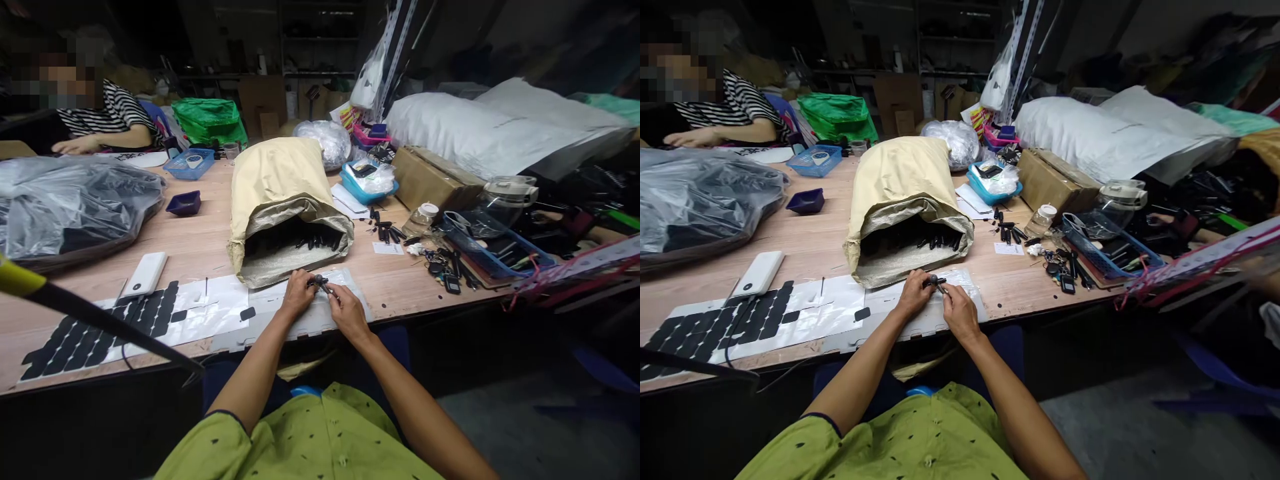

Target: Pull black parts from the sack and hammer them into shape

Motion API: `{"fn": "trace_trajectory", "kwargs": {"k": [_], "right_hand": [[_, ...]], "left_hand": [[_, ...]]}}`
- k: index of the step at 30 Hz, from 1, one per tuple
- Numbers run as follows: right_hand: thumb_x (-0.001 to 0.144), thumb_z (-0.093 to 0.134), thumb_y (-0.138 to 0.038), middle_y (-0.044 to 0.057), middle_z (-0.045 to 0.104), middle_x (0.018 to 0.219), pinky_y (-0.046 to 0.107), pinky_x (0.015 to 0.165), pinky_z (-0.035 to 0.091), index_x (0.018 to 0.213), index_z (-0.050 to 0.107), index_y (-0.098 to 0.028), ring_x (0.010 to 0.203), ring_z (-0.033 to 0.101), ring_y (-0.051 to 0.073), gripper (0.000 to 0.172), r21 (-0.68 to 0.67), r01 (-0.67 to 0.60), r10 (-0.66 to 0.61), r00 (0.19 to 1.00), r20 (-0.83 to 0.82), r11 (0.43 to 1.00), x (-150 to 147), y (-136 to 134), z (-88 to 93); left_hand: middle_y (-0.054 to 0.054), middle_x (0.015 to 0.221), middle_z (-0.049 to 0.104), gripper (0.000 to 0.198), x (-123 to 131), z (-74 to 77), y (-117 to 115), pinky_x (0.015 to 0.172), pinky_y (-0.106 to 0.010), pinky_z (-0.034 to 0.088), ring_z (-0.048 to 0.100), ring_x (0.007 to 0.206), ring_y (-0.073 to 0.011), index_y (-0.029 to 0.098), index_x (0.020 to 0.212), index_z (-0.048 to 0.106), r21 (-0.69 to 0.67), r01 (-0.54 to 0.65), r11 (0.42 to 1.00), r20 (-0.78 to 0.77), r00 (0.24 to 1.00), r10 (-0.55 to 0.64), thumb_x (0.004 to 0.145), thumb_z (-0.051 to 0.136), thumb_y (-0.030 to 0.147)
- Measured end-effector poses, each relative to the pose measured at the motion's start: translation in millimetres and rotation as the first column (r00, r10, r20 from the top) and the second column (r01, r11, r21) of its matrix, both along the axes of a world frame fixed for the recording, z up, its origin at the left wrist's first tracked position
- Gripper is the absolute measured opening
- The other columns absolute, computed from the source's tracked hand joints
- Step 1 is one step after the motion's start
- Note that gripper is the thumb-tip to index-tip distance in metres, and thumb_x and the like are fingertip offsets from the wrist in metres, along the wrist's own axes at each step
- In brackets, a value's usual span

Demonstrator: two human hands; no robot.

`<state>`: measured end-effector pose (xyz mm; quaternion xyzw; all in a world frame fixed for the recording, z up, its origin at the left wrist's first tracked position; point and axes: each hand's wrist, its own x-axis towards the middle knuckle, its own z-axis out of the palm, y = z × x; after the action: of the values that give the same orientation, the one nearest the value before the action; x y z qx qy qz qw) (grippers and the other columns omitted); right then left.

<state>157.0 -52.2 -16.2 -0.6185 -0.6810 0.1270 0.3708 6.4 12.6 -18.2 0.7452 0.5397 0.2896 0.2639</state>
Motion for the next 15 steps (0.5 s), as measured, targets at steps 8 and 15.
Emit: {"fn": "trace_trajectory", "kwargs": {"k": [8, 15], "right_hand": [[0.090, 0.046, -0.014, 0.008, 0.066, 0.101, 0.028, 0.081, 0.044, 0.117, 0.069, -0.023, 0.095, 0.058, 0.020, 0.036, -0.084, 0.321, -0.280, 0.907, 0.315, 0.943, 46.0, 33.4, 7.8], [0.093, 0.045, -0.016, 0.011, 0.061, 0.102, 0.031, 0.073, 0.037, 0.122, 0.065, -0.022, 0.094, 0.052, 0.022, 0.036, -0.060, 0.399, -0.313, 0.797, 0.517, 0.915, 50.5, 42.7, -0.1]], "left_hand": [[-0.004, 0.089, 0.061, 0.012, -3.2, -4.6, 2.4, 0.085, -0.037, 0.046, 0.053, 0.090, -0.0221, 0.022, 0.088, 0.066, 0.036, -0.011, 0.999, -0.024, 1.000, 0.012, 0.078, 0.067, 0.016], [-0.005, 0.096, 0.064, 0.012, -9.3, 1.4, -6.9, 0.088, -0.038, 0.048, 0.056, 0.093, -0.0214, 0.022, 0.097, 0.064, 0.104, 0.065, 0.992, 0.020, 0.998, -0.068, 0.087, 0.056, 0.020]]}}
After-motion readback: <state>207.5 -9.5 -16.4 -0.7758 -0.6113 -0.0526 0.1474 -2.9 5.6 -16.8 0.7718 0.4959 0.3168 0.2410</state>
